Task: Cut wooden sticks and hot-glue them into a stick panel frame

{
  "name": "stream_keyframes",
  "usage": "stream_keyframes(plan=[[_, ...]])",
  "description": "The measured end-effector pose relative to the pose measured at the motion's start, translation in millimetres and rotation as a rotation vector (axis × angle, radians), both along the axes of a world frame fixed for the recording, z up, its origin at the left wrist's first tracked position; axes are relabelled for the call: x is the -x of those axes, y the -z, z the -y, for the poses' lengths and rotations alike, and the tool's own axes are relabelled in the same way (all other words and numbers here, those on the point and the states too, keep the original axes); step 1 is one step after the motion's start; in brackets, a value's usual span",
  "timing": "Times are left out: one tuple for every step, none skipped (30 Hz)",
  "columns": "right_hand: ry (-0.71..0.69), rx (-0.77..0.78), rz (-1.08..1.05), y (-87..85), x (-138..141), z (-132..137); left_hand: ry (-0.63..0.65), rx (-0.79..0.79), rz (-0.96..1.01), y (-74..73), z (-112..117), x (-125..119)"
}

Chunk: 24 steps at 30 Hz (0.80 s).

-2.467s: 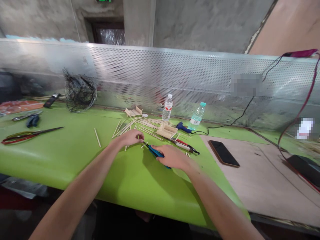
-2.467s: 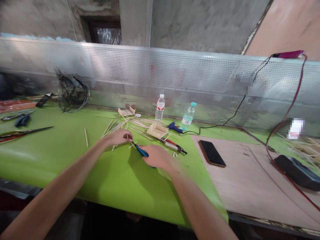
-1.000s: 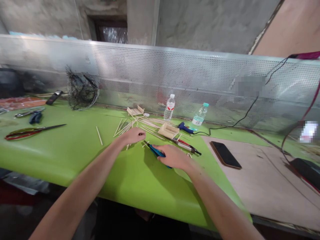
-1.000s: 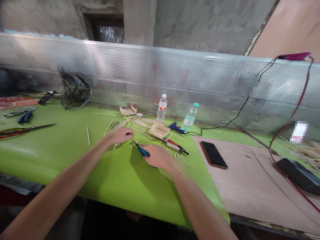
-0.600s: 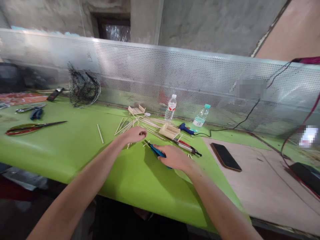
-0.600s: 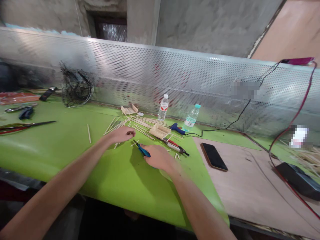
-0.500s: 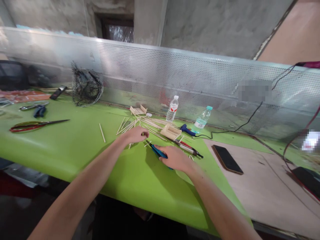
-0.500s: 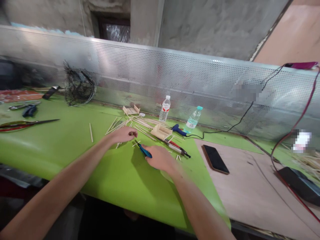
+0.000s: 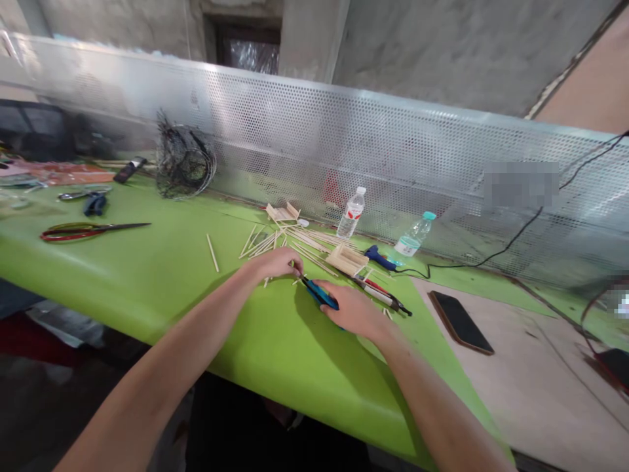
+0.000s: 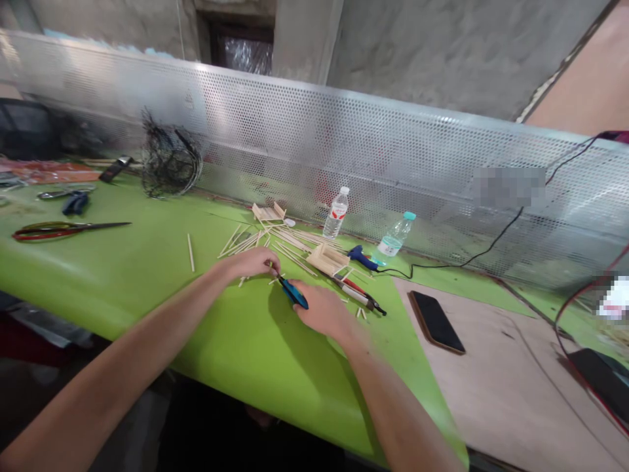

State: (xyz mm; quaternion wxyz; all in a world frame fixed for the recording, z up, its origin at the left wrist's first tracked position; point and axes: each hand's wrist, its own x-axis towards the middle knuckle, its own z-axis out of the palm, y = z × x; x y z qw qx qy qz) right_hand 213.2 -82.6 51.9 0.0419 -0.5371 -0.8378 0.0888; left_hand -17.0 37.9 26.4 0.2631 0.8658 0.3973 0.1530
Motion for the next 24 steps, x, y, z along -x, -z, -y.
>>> stream_keyframes(plan=[[0.005, -0.01, 0.008, 1.1, 1, 0, 0.002, -0.006, -0.004, -0.5, 0, 0], [0.01, -0.02, 0.019, 2.0, 2, 0, 0.003, -0.012, -0.009, -0.7, -1, 0], [0.014, -0.031, 0.032, 2.7, 3, 0, 0.002, -0.016, -0.012, -0.8, -1, 0], [0.015, -0.04, 0.043, 3.1, 4, 0, 0.0, -0.018, -0.016, -0.7, -1, 0], [0.016, -0.048, 0.051, 3.3, 5, 0, -0.003, -0.018, -0.02, -0.4, -1, 0], [0.017, -0.054, 0.058, 3.3, 6, 1, -0.006, -0.017, -0.022, -0.1, -2, 0], [0.022, -0.058, 0.064, 3.3, 8, 1, -0.007, -0.014, -0.021, 0.3, -2, 0], [0.027, -0.062, 0.071, 3.2, 9, 1, -0.006, -0.013, -0.018, 0.8, -2, 0], [0.031, -0.066, 0.08, 3.3, 10, 1, -0.003, -0.013, -0.016, 1.2, -2, 0], [0.034, -0.07, 0.091, 3.4, 12, 1, -0.004, -0.016, -0.013, 1.6, -2, 0], [0.035, -0.074, 0.105, 3.6, 13, 1, -0.005, -0.019, -0.011, 1.9, -2, 0], [0.032, -0.079, 0.121, 3.8, 14, 1, -0.007, -0.025, -0.011, 2.1, -2, 0], [0.027, -0.083, 0.138, 4.1, 15, 0, -0.006, -0.034, -0.014, 2.2, -3, -1], [0.021, -0.083, 0.155, 4.2, 16, -1, 0.0, -0.046, -0.017, 2.2, -3, -1], [0.015, -0.081, 0.173, 4.1, 16, -1, 0.011, -0.055, -0.021, 2.2, -4, -2], [0.007, -0.077, 0.188, 3.8, 16, -2, 0.024, -0.062, -0.025, 2.2, -4, -3], [0.001, -0.069, 0.2, 3.4, 15, -3, 0.036, -0.067, -0.028, 2.3, -4, -4], [-0.002, -0.061, 0.21, 2.8, 14, -3, 0.045, -0.07, -0.028, 2.5, -4, -5], [-0.003, -0.054, 0.215, 2.1, 12, -3, 0.049, -0.072, -0.026, 2.8, -3, -6], [-0.004, -0.047, 0.215, 1.4, 9, -2, 0.05, -0.074, -0.025, 3.3, -2, -8], [-0.006, -0.039, 0.211, 0.8, 6, -2, 0.052, -0.077, -0.02, 3.9, 0, -11], [-0.009, -0.031, 0.206, 0.2, 2, 0, 0.057, -0.075, -0.012, 4.6, 1, -13], [-0.011, -0.021, 0.203, -0.2, -2, 1, 0.066, -0.069, -0.003, 5.3, 3, -16], [-0.01, -0.011, 0.206, -0.6, -5, 3, 0.077, -0.06, 0.012, 5.8, 4, -19]])
